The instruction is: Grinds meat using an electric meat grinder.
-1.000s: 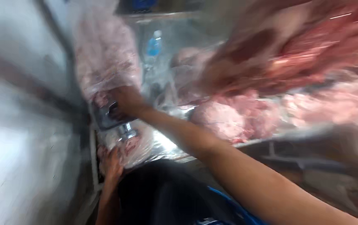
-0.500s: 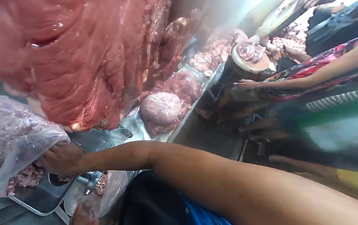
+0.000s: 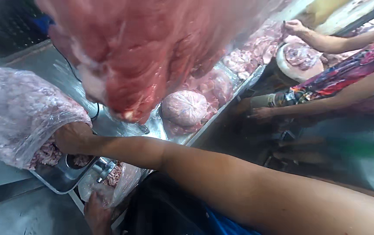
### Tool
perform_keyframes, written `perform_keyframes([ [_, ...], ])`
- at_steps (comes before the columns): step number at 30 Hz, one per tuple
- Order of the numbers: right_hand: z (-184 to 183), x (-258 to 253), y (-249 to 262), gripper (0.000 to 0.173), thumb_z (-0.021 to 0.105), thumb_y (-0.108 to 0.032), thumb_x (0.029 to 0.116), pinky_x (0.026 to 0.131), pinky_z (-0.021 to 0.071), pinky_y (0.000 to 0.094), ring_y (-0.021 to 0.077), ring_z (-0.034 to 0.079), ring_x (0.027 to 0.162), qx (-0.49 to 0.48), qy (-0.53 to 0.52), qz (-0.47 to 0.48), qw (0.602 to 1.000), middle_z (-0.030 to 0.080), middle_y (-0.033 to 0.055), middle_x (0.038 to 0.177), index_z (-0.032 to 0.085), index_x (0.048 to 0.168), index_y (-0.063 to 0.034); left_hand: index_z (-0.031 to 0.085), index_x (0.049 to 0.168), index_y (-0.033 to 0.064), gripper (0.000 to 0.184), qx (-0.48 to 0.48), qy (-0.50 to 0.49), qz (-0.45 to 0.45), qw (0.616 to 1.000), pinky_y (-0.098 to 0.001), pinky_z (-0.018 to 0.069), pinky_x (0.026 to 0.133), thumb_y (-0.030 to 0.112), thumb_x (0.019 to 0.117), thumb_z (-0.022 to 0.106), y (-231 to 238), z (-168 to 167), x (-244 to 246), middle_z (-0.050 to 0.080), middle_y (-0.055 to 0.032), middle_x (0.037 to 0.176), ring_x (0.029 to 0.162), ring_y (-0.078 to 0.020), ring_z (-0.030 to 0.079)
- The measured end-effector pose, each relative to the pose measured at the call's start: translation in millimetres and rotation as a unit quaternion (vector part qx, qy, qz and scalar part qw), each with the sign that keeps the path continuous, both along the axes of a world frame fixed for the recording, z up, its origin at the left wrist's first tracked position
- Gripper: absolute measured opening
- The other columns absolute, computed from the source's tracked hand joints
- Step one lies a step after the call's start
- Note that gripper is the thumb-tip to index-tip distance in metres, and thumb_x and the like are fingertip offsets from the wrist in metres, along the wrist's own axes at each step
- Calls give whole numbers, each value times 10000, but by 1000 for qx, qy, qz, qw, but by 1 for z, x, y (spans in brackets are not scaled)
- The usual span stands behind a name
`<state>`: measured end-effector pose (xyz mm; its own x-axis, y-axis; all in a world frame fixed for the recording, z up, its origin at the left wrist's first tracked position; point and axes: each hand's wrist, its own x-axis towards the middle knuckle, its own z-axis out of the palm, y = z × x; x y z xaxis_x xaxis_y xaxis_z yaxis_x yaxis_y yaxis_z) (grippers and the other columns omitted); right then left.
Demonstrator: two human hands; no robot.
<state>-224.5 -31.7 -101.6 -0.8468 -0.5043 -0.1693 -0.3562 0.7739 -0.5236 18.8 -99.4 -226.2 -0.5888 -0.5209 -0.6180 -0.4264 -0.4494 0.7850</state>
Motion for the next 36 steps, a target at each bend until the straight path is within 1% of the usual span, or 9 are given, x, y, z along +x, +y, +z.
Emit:
perform_keyframes([
  [7,-5,9,-2,315,576,-160,1019,869,549,629,388,651,1162,-2,-25,-42,999,677,180,1277,662,1313,-87,533,1209,42,202,-19,-5,-27,999,-319,574,650,150,1039,512,7,5,-14,610,-50,896,735,-120,630],
  [12,-22,11,-9,284,555,-162,1043,908,549,600,373,645,1177,-3,9,-24,1000,674,173,1282,669,1290,-81,537,1146,51,140,-32,-11,-29,999,-276,561,579,146,1053,491,8,4,-11,603,-18,806,650,-88,615],
  [16,-20,10,-12,336,596,-113,999,1000,489,647,403,577,1282,20,-29,21,999,613,204,1385,645,1324,-42,521,1204,36,182,-34,-17,-30,999,-298,564,588,132,1052,494,10,7,-6,612,-47,838,663,-112,622],
  [20,-8,26,-15,389,631,-88,964,978,493,665,447,566,1277,28,-70,18,997,575,264,1401,606,1333,34,534,1207,23,209,-57,-20,-28,998,-331,579,619,147,1040,513,8,11,-3,623,-65,869,699,-131,639],
  [23,7,50,-7,452,654,-156,966,957,491,673,477,557,1250,61,-131,76,987,512,302,1433,571,1351,66,527,1267,31,260,-39,-21,-10,999,-375,590,700,154,1039,511,10,8,1,636,-95,971,801,-161,658],
  [25,14,65,-2,421,698,-159,936,878,519,678,463,613,1165,63,-141,103,983,607,275,1310,607,1295,41,515,1299,34,278,-28,-19,-8,999,-390,586,746,166,1055,494,12,9,4,632,-104,1021,859,-167,654],
  [28,24,74,8,346,657,-100,962,840,536,663,440,643,1130,54,-136,98,984,659,233,1241,619,1288,10,533,1258,27,239,-21,-11,-12,1000,-363,593,705,152,1059,492,15,9,5,643,-97,967,806,-157,664],
  [31,18,73,16,276,607,-64,989,840,542,646,425,652,1126,26,-113,88,989,678,209,1221,653,1259,-32,525,1255,14,228,-12,0,1,1000,-357,596,686,121,1057,487,14,11,5,647,-100,944,782,-155,666],
  [36,-18,67,20,291,520,-188,1060,884,564,575,363,676,1103,-26,-51,82,995,697,153,1189,625,1319,-108,516,1224,15,187,2,23,16,1000,-333,595,634,88,1059,465,12,13,1,637,-85,884,717,-145,659],
])
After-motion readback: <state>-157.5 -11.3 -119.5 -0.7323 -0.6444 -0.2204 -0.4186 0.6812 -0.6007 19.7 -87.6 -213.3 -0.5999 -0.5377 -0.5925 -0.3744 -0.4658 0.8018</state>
